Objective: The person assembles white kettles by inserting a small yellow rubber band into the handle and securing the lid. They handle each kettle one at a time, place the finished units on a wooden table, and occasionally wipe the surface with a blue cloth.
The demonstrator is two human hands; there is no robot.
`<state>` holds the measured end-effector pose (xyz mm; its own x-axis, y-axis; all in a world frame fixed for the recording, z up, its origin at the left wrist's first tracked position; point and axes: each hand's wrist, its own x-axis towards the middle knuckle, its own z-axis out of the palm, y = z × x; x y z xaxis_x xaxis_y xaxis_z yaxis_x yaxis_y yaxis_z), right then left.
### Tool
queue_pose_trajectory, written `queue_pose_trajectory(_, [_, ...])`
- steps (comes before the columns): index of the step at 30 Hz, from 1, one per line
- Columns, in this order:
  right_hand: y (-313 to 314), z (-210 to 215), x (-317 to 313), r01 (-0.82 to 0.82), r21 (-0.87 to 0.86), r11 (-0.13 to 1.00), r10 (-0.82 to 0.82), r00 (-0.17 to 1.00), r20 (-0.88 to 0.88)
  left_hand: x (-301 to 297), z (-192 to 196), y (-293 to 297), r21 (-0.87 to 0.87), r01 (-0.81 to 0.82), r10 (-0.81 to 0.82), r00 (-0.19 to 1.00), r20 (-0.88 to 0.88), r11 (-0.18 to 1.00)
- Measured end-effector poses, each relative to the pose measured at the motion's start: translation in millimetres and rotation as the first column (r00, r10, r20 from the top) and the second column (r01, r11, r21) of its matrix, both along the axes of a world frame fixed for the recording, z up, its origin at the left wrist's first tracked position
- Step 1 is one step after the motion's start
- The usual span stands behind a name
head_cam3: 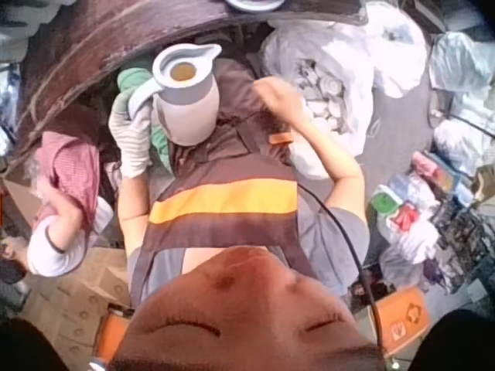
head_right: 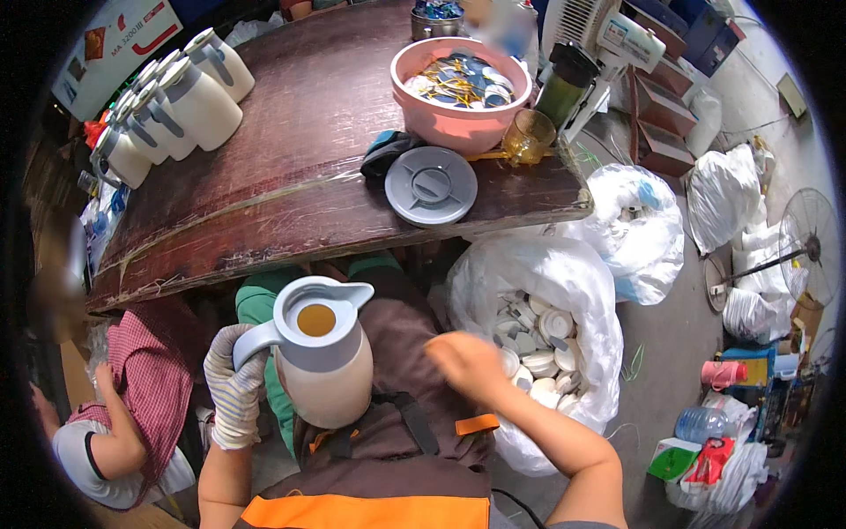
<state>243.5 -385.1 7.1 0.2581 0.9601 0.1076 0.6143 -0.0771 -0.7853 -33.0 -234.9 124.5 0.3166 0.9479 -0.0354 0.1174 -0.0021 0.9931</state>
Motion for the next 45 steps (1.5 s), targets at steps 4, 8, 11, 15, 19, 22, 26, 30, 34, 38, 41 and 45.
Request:
queue_pose_trajectory(4, [-48,-123,102,0.483,-0.364,0.796,-0.361,0.862,0.355,19,-8,2,-0.066,0.171,-0.17,0.985,0.018,0.983])
queue_pose_trajectory(8, [-65,-219,137,0.535,-0.359,0.765,-0.22,0.74,0.635,34,-12,7,-0.043,0.201,-0.205,0.972,-0.114,0.979])
queue_pose_trajectory(11, [-54,-248,147,0.565,-0.322,0.76,-0.21,0.681,0.701,36,-16,10,-0.064,0.168,-0.174,0.979,-0.105,0.984])
queue_pose_trajectory(15, [-49,-217,153,0.389,-0.367,0.845,-0.074,0.766,0.639,31,-18,7,-0.075,0.125,-0.135,0.98,-0.146,0.989])
queue_pose_trajectory(19, [-57,-236,147,0.329,-0.406,0.852,0.094,0.668,0.739,38,-21,4,-0.072,0.113,-0.119,0.989,-0.082,0.991])
queue_pose_trajectory(22, [-48,-266,146,0.462,-0.425,0.779,0.113,0.563,0.819,40,-20,11,-0.142,0.188,-0.199,0.978,-0.069,0.972])
queue_pose_trajectory(26, [-52,-260,167,0.381,-0.244,0.892,-0.111,0.709,0.697,36,-20,20,-0.259,0.199,-0.198,0.98,0.03,0.945])
queue_pose_trajectory(30, [-34,-106,156,0.127,-0.494,0.86,-0.062,0.987,0.147,17,-18,10,-0.194,0.201,-0.22,0.972,-0.082,0.96])
queue_pose_trajectory(34, [6,31,116,-0.032,-0.215,0.976,-0.128,0.716,-0.686,16,-32,3,-0.144,0.279,-0.293,0.952,-0.088,0.95])
queue_pose_trajectory(38, [87,83,76,-0.311,-0.047,0.949,0.122,0.502,-0.856,22,-28,-9,-0.082,0.358,-0.367,0.912,-0.184,0.93])
queue_pose_trajectory(41, [128,100,59,-0.466,-0.141,0.873,0.198,0.604,-0.772,29,-10,-14,0.014,0.45,-0.415,0.834,-0.363,0.893])
queue_pose_trajectory(45, [128,109,30,-0.371,-0.207,0.905,0.224,0.832,-0.507,24,-7,-22,0.006,0.408,-0.385,0.865,-0.324,0.913])
